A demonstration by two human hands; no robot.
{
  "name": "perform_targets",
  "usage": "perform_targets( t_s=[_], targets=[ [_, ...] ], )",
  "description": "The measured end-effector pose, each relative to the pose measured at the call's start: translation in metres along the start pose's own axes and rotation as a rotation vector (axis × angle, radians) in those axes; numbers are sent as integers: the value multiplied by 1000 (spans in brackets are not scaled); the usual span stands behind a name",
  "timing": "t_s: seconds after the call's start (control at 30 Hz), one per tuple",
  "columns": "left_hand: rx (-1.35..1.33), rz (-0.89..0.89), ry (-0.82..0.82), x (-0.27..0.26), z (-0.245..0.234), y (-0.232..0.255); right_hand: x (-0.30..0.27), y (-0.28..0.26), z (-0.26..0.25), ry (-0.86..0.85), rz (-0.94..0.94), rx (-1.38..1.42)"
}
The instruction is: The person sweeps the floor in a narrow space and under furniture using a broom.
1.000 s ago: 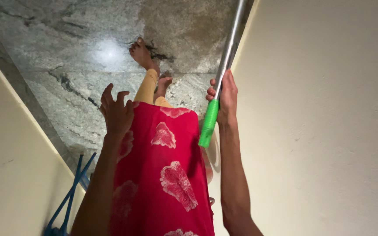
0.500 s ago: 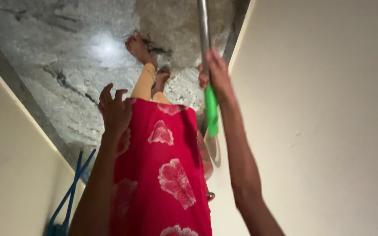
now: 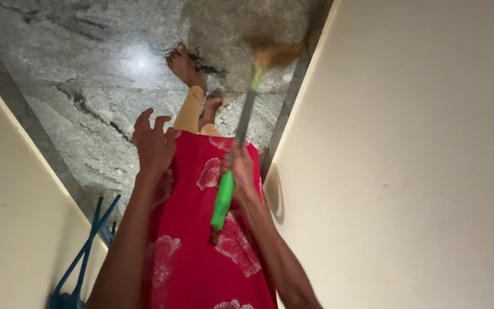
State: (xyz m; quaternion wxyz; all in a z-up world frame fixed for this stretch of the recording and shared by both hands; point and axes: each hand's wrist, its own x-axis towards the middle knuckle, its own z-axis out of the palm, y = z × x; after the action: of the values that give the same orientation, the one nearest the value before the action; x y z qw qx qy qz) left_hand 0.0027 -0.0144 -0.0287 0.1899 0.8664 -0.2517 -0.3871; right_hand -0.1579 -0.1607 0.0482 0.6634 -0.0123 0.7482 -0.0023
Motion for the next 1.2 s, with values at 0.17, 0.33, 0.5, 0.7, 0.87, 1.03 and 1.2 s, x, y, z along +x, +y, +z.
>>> perform_targets(
  t_s=[0.17,0.33,0.5,0.7,0.87,1.03,1.2],
  targets=[
    [29,2,-37,-6,8,-2,19,-43,48,-235,-108,-213],
    [30,-8,-40,0,0,6,-17,-90,63,-335,-113,-107],
    [23,21,1,10,-12,6,-82,-28,39,-178,-109,-11],
    [23,0,-7,13,-10,1,-125,45,25,-47,40,38],
    [14,-23,-31,10,-7,-3,-83,43,43,-193,231,27],
    [-5,-96,-69,14,-10,-2,-33,17,108,-369,58,-246],
    [-17,-165,-70,18,-17,2,-2,-39,166,-322,37,-379]
  ],
)
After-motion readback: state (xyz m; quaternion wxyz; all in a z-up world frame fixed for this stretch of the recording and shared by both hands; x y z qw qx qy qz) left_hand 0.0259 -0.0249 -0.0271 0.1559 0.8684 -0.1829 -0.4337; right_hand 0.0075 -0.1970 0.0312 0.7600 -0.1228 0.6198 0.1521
